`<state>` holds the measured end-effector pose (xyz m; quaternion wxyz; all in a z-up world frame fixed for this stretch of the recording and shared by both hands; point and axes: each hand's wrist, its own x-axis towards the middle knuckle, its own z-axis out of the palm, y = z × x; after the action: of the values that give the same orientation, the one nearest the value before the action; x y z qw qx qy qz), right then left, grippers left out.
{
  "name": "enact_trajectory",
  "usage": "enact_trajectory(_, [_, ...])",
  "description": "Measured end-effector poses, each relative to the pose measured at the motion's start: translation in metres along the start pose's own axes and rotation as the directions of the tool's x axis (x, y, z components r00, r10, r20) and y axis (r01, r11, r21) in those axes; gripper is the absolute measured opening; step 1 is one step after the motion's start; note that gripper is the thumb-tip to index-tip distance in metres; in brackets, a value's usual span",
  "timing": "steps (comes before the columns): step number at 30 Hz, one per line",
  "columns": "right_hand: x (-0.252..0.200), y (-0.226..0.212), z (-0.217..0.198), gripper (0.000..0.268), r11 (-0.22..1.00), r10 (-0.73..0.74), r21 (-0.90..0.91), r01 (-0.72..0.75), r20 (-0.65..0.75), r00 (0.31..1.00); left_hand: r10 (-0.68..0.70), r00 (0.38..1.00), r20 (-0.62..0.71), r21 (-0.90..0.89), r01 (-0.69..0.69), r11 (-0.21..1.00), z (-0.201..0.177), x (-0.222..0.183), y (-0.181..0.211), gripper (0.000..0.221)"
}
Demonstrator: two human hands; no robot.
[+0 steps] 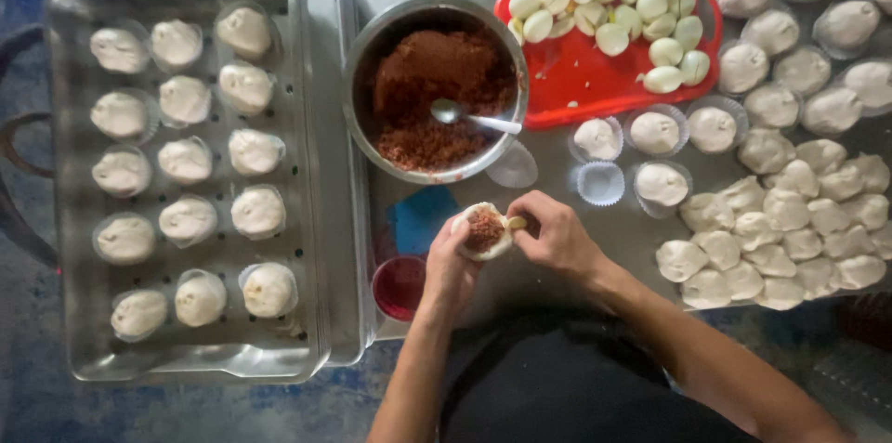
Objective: The person prepares buns by flattening dough by hand, scooping a meat filling into the center with a spoon, adding a slice of boiled egg, and pleating the edges to seal the filling inside before placing each bun onto a tray.
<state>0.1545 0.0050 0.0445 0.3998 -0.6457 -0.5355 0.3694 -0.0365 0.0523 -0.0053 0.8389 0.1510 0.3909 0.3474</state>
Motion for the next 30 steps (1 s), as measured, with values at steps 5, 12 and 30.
enact_trajectory(5, [-0.005,-0.025,-0.003,0.015,0.998,-0.058,-0.035,0.054,-0.119,0.991,0.010,0.999,-0.034,0.044,-0.009,0.999,-0.003,0.004,-0.003,0.038])
enact_trajectory(12, [-0.016,-0.038,0.009,0.017,0.985,-0.145,-0.112,0.130,-0.131,0.981,0.009,0.997,0.072,0.081,-0.015,0.997,0.007,0.000,-0.010,0.040])
enact_trajectory(30, [-0.004,-0.058,-0.042,0.020,0.982,0.098,0.152,-0.112,0.096,0.991,-0.061,0.977,0.202,0.310,-0.004,0.951,0.037,-0.034,0.019,0.051])
